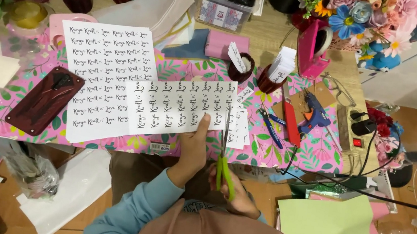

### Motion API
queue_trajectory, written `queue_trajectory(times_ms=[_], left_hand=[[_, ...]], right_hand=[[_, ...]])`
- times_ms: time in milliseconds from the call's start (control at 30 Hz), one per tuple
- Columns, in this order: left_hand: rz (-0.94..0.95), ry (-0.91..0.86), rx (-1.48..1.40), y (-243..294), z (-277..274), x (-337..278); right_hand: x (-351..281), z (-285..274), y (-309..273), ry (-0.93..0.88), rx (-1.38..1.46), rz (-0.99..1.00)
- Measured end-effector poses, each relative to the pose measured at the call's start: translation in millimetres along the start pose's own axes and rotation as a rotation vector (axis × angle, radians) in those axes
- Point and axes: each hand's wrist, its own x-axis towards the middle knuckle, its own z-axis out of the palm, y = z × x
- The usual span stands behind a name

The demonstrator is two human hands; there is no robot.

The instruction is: The person uses green-handled scissors to cut a sheet of white paper printed with repeated text into smaller rectangular strips. They hold the paper with their left hand and cut along the printed lines, then place the cut pieces into a container on the table.

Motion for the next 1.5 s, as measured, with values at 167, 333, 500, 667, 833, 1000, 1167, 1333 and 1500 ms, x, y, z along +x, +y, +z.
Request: queue_trajectory(times_ms=[167,333,500,667,833,1000,1167,1333,1500], left_hand=[[0.032,-0.031,0.014,-9,3,-4],[0.043,-0.048,0.001,-9,4,-5],[0.066,-0.033,-0.016,-12,4,-4],[0.075,-0.055,-0.078,-15,4,-2],[0.054,-0.054,-0.123,-21,4,-1],[0.009,-0.085,-0.104,-17,4,-1],[0.010,-0.126,-0.148,-31,0,-2],[0.017,-0.185,-0.073,-31,-4,-10],[-0.031,-0.182,-0.127,-36,-6,-10]], right_hand=[[4,-1,-1,0.037,-0.034,-0.056],[2,0,11,0.085,0.048,-0.081],[1,-1,25,0.151,0.092,-0.153],[-4,-2,30,0.179,0.167,-0.097],[-10,-3,39,0.303,0.286,0.016],[-15,-10,51,0.285,0.317,-0.035],[-17,-11,60,0.329,0.370,-0.024],[-17,-9,56,0.288,0.439,-0.063],[-21,-11,67,0.352,0.468,0.026]])
